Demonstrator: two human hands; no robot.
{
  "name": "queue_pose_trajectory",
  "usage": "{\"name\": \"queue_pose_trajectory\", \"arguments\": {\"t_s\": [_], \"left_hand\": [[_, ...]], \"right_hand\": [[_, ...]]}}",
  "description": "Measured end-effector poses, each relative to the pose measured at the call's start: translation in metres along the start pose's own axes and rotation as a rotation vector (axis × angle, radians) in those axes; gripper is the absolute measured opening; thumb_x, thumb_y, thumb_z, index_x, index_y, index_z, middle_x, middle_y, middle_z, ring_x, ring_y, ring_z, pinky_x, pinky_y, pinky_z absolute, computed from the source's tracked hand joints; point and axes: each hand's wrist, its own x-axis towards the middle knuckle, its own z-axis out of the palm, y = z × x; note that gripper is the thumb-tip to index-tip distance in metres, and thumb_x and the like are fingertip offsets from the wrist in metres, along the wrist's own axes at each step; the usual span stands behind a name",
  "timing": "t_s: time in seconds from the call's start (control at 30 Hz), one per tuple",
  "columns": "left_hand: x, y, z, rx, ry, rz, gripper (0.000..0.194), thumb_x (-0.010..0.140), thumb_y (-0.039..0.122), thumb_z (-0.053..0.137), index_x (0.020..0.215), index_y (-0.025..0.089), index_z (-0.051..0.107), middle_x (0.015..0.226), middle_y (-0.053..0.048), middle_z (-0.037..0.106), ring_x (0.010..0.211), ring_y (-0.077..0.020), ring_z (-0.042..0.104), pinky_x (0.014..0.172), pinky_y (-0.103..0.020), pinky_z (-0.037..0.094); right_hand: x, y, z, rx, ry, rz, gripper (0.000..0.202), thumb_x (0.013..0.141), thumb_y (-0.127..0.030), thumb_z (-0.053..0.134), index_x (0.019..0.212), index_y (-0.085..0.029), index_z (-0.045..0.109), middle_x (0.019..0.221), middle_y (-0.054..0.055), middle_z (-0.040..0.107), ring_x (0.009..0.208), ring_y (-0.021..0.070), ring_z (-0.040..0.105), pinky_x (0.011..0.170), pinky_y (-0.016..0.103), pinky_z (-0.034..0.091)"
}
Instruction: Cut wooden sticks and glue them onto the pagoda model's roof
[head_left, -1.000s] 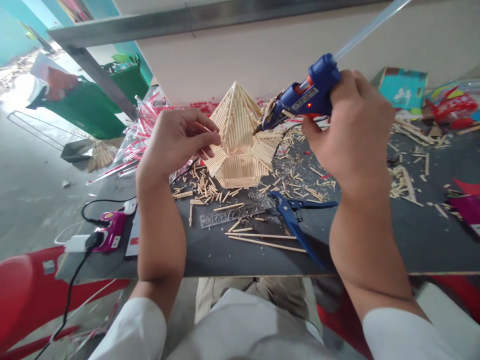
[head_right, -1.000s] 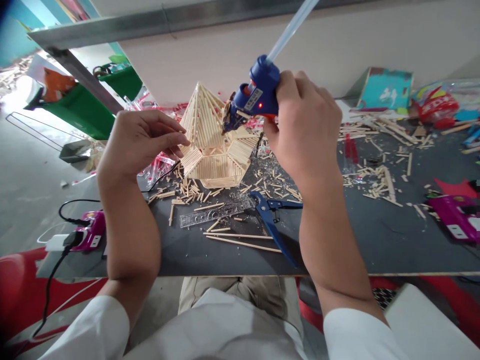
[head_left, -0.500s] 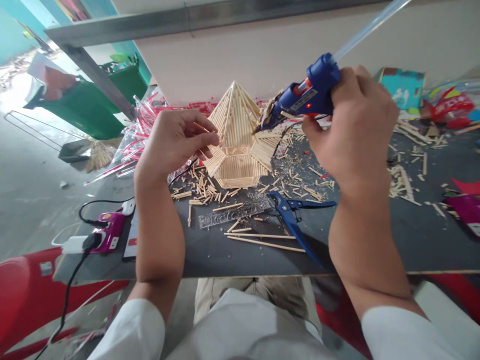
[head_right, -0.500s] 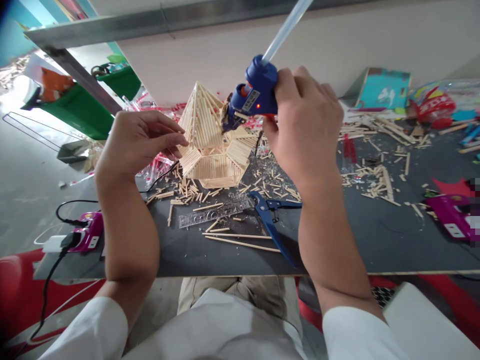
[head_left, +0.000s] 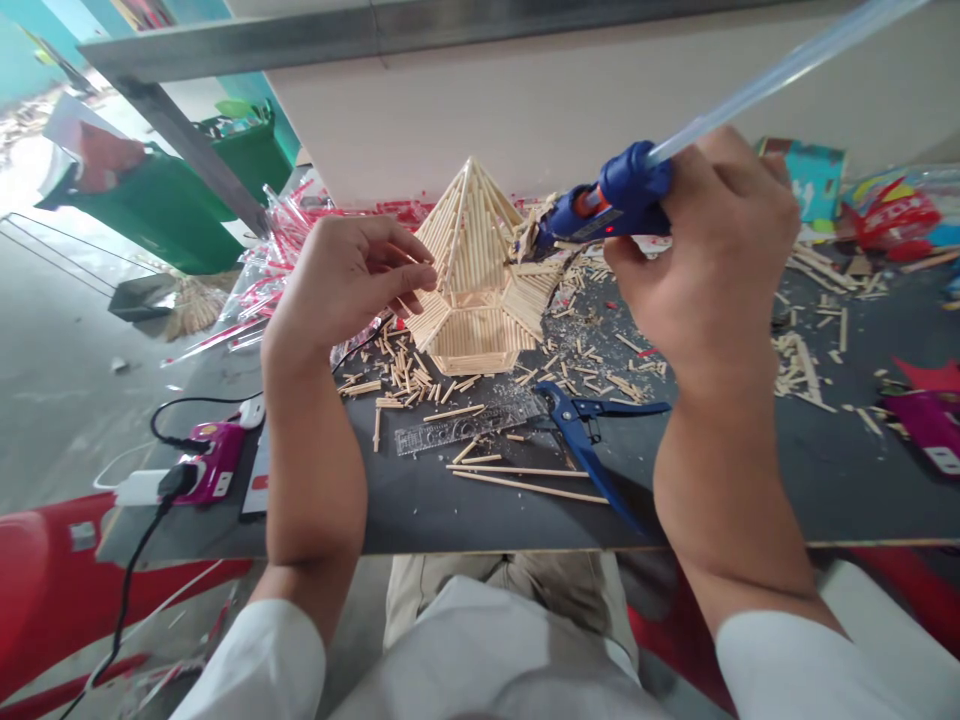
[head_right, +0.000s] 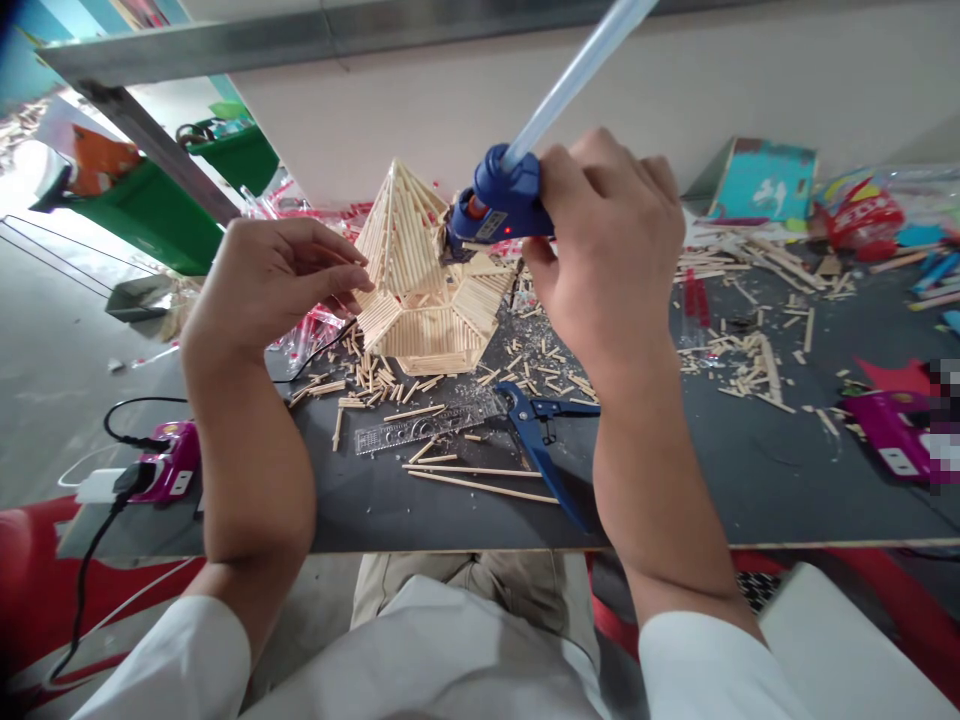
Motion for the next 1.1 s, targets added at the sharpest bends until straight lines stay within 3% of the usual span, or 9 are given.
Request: {"name": "queue_pose_trajectory", "arguments": {"t_s": [0.3,0.5,0.77,0.93,1.1], "left_hand": [[0.000,-0.003,-0.001,-0.015,-0.010,-0.012,0.014,0.083,0.024,0.080,0.091,0.016,0.073,0.074,-0.003,0.074,0.063,-0.0167,0.072,0.058,-0.030,0.061],[0.001,-0.003,-0.001,-0.005,-0.004,0.007,0.014,0.083,0.024,0.081,0.091,0.014,0.074,0.072,-0.003,0.073,0.062,-0.0169,0.071,0.056,-0.030,0.060],[0.000,-0.005,-0.004,0.044,-0.025,-0.049,0.022,0.086,0.031,0.079,0.098,0.014,0.074,0.078,-0.004,0.075,0.071,-0.0193,0.071,0.066,-0.033,0.062],[0.001,-0.006,-0.003,0.038,0.004,-0.013,0.016,0.083,0.027,0.080,0.092,0.015,0.075,0.071,-0.002,0.073,0.064,-0.0172,0.071,0.060,-0.029,0.061],[-0.001,-0.003,-0.003,0.067,-0.010,-0.049,0.019,0.085,0.030,0.079,0.096,0.015,0.074,0.076,-0.002,0.074,0.068,-0.0176,0.073,0.065,-0.030,0.063]], "right_hand": [[0.003,0.002,0.009,0.029,0.049,-0.024,0.023,0.088,-0.023,0.057,0.109,-0.028,0.065,0.118,0.012,0.067,0.114,0.0354,0.061,0.101,0.052,0.046],[0.002,0.001,0.006,0.067,0.013,-0.044,0.019,0.092,-0.025,0.055,0.107,-0.031,0.064,0.121,0.010,0.066,0.118,0.0357,0.059,0.105,0.055,0.044],[0.002,0.005,0.012,0.100,0.023,0.082,0.044,0.087,-0.028,0.062,0.131,-0.027,0.054,0.134,0.017,0.060,0.121,0.0421,0.060,0.100,0.054,0.050],[0.008,0.011,0.022,0.176,-0.006,0.130,0.049,0.089,-0.035,0.061,0.137,-0.027,0.049,0.133,0.016,0.059,0.126,0.0424,0.059,0.097,0.052,0.054],[0.009,0.021,0.034,0.213,-0.032,0.151,0.052,0.092,-0.032,0.057,0.142,-0.028,0.042,0.133,0.015,0.060,0.122,0.0381,0.062,0.096,0.049,0.054]]}}
